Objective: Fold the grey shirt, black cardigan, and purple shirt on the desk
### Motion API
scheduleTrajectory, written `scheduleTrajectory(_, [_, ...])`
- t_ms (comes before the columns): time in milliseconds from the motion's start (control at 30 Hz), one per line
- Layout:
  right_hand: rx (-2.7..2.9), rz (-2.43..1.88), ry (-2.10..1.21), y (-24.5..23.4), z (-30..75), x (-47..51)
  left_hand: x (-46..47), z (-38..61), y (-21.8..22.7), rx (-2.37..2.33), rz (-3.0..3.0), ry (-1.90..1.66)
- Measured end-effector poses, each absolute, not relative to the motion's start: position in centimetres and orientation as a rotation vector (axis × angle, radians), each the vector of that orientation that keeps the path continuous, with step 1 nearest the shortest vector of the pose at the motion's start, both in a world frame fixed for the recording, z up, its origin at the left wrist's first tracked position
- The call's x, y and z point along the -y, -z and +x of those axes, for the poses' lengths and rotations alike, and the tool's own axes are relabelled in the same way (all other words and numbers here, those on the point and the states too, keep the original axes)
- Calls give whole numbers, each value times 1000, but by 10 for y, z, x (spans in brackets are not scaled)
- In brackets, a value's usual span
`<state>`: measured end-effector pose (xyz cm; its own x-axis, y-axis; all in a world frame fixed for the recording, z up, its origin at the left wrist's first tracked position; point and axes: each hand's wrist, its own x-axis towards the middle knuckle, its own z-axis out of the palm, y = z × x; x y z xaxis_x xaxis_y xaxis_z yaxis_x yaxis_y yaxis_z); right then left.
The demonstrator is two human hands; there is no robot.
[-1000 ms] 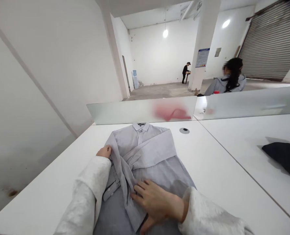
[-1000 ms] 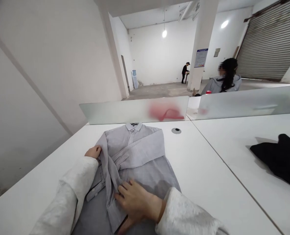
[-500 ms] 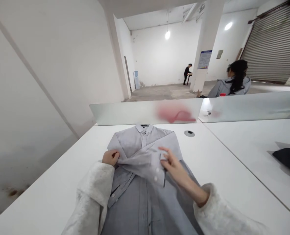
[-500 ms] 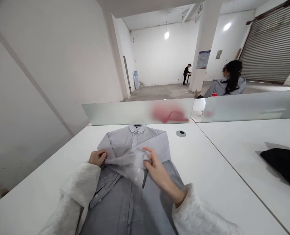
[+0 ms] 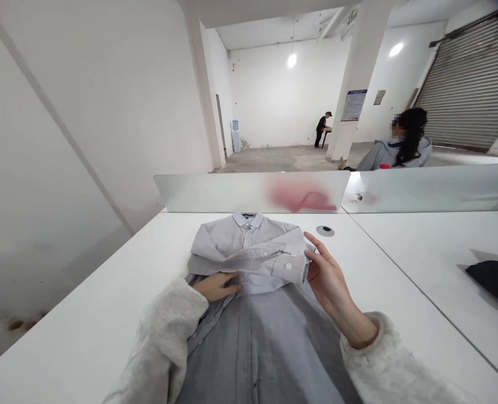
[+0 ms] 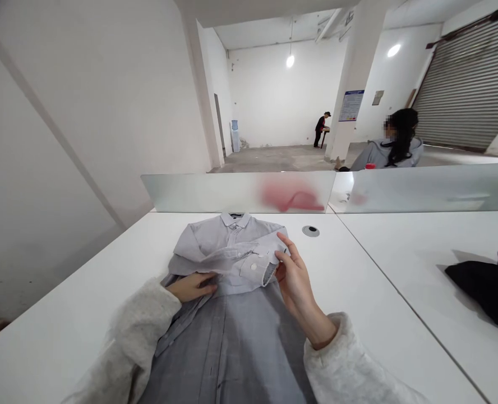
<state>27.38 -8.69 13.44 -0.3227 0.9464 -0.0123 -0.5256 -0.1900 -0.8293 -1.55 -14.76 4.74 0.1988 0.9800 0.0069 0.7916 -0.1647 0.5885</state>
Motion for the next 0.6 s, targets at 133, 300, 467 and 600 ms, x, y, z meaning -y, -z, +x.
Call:
scheduleTrajectory(133, [1046, -718, -1574, -144, 285, 82, 138, -37, -21, -2069, 1854, -774])
scheduleTrajectory(300, [1248, -730, -1295, -160, 313, 62, 132, -73, -19, -2388, 1518, -1040])
scheduleTrajectory(467, [1834, -792, -1306, -177, 345, 52, 131, -79, -19, -2373, 1262, -1223])
scheduleTrajectory(600, [2456, -760, -1074, -187, 356, 59, 131, -81, -20, -2242, 1085, -1427])
